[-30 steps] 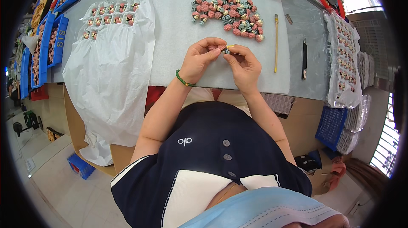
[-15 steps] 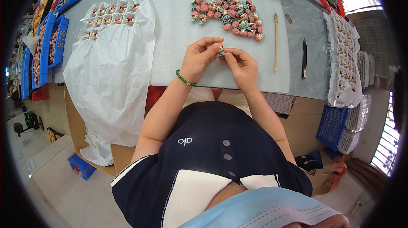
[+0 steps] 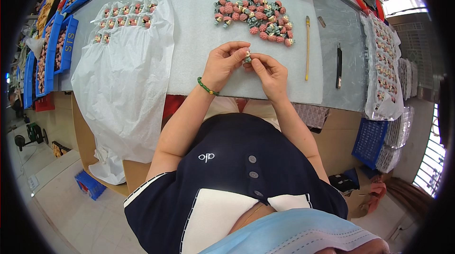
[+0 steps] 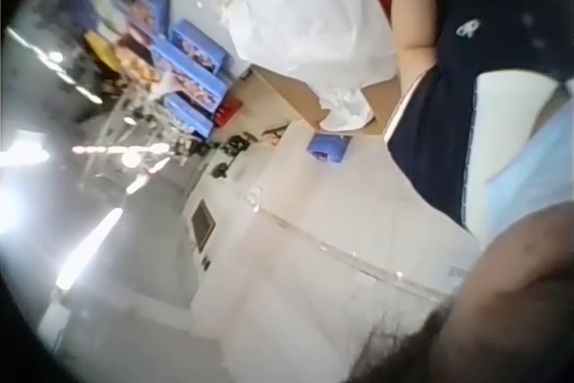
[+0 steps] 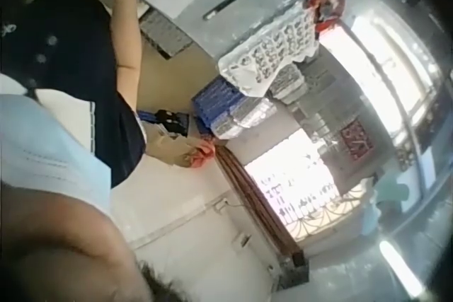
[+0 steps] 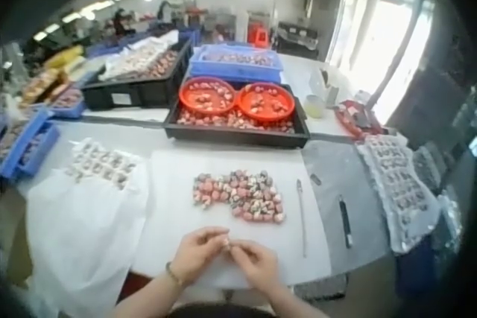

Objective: Assembling small toy components and placing them into a sorting tray.

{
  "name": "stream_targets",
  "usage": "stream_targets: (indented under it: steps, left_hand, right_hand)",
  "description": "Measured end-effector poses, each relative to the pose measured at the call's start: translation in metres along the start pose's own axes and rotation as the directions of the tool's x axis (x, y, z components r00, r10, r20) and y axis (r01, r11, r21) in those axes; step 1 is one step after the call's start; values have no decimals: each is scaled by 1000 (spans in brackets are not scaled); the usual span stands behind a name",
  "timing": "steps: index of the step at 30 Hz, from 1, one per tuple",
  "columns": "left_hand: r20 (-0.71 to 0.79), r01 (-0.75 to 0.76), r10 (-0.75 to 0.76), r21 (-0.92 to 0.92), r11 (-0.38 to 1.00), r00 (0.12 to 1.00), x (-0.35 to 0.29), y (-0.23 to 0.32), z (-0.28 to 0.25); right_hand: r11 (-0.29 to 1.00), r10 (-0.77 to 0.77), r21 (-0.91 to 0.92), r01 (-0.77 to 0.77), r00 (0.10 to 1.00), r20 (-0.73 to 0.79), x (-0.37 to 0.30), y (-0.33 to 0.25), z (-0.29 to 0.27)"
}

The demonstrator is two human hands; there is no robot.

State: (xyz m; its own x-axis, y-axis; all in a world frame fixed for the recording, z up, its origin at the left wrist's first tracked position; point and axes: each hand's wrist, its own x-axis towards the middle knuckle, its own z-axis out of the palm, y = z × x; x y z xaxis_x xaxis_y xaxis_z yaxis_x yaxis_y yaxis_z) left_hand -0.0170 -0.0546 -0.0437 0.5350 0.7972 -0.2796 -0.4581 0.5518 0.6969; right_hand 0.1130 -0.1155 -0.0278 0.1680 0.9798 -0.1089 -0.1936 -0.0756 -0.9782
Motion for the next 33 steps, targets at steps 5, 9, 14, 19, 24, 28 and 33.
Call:
stream_targets:
  steps: [5, 9, 14, 19, 24, 28, 33]
  left_hand:
    - [12, 18, -18, -9, 1000, 1000, -1, 2, 2]
    - [-14, 49, -50, -79, 996, 999, -1, 5, 9]
    - [57, -30, 22, 146, 989, 998, 6, -2, 18]
    - [16, -28, 25, 202, 979, 1000, 18, -20, 43]
    - [4, 1, -2, 156, 988, 1000, 30, -32, 62]
    - [-4, -1, 1, 120, 993, 1000, 31, -32, 73]
    - [21, 6, -9, 105, 994, 1000, 33, -30, 81]
  right_hand:
    - [999, -29, 16, 29, 999, -35, 1, 5, 0]
    - [997, -16, 77, 19, 999, -37, 1, 6, -3]
    - [993, -74, 88, 82, 993, -90, 3, 3, -13]
    - [999, 37, -10, -37, 999, 18, 5, -19, -58]
    - [946, -300, -184, 267, 936, -183, 37, -49, -139]
    - [660, -461, -748, 72, 825, -328, 75, -93, -209]
    - [722, -335, -691, -23, 863, -379, 126, -75, -308]
